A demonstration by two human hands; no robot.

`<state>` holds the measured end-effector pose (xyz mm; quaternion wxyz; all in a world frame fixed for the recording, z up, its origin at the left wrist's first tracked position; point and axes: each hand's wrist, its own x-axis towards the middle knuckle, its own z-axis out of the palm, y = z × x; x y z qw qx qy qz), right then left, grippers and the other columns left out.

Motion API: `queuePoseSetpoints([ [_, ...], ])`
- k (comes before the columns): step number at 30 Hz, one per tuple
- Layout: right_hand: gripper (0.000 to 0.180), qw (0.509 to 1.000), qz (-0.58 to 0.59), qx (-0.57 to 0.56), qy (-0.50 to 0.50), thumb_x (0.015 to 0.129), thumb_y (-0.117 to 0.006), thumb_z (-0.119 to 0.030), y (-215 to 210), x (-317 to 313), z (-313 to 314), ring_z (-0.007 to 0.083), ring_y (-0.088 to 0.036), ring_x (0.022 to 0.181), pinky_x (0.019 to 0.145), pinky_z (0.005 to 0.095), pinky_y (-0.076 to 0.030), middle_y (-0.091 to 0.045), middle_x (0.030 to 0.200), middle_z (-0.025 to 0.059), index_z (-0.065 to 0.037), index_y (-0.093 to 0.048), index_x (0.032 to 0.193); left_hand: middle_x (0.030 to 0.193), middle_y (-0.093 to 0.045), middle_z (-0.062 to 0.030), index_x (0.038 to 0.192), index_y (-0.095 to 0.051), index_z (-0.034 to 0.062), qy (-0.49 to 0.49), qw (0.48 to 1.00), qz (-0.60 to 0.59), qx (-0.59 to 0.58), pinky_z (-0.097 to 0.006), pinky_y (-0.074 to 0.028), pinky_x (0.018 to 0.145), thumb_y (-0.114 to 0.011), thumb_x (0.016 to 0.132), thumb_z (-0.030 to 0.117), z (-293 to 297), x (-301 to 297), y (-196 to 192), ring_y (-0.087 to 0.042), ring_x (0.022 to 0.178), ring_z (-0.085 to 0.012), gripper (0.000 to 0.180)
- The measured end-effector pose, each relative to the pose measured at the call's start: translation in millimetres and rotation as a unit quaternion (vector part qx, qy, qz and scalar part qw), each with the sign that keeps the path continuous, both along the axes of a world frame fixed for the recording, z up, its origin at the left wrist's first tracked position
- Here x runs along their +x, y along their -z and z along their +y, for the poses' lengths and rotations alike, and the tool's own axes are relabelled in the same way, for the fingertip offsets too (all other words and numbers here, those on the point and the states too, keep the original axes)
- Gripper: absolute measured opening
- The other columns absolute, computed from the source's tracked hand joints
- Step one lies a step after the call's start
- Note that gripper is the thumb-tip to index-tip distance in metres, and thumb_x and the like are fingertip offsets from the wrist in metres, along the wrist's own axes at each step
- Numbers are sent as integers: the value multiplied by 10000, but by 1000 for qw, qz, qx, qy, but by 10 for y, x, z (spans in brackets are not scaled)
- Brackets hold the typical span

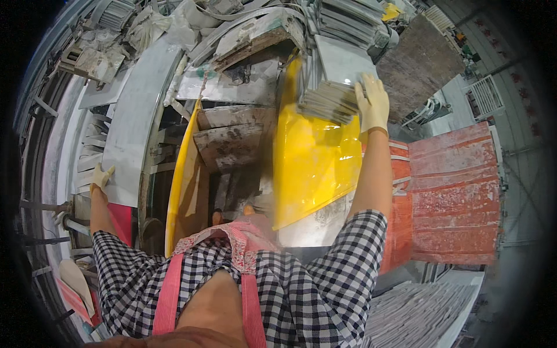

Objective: The person repeatedly picks up rectangular tiles from a conveyor belt and stacks them onto a yellow tray. The person wears gloves and an apron while performing this repetitive stacking task in a factory setting.

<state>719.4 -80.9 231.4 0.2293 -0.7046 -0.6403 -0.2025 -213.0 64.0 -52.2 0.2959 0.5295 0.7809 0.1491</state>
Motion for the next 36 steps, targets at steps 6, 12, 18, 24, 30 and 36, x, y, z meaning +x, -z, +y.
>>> queuePoseSetpoints([
  [6,443,990,-55,-78,104,1038,-550,-395,146,-98,215,320,-594,1291,1055,465,-481,-643,1404,124,-171,-601,1416,828,-698,-138,1231,-629,-87,-45,998,19,-44,-407,-498,597,-870,804,493,-165,31,-179,-608,666,-210,760],
  [12,409,982,-91,-67,151,1026,-563,-392,38,-254,122,327,-680,1138,959,453,-547,-694,1293,134,-122,-660,1317,990,-753,-175,1272,-668,-64,-28,998,41,-42,-430,-544,741,-885,779,533,-313,131,-418,-661,782,-258,804],
  [18,322,975,-114,-70,175,977,-645,-383,-139,-384,11,353,-721,943,823,466,-579,-748,981,151,-67,-706,980,1052,-758,-158,1278,-663,-62,73,985,159,-11,-403,-563,766,-809,876,469,-518,368,-1376,-715,868,-251,682],
  [24,282,979,-90,-40,181,979,-650,-352,-54,-92,-108,376,-694,996,924,471,-518,-738,971,161,-79,-715,1013,1004,-754,-102,1234,-680,-48,128,950,-284,-31,-323,-551,713,-724,960,284,-1089,1078,-2513,-696,813,-164,433],
  [30,265,993,-17,10,114,1000,-607,-322,6,117,-257,294,-650,1129,999,495,-449,-716,1124,105,-108,-683,1138,933,-737,-88,1153,-691,-37,95,995,-24,-10,-321,-536,630,-698,973,222,-1020,1544,-3308,-673,721,-151,315],
  [36,208,996,-33,47,69,971,-630,-290,-42,-55,-236,304,-679,986,867,473,-513,-708,960,90,-92,-677,1014,1063,-734,-53,1252,-692,-13,117,957,-204,173,-264,-526,783,-665,1028,348,-787,2243,-3796,-669,907,-99,426],
])
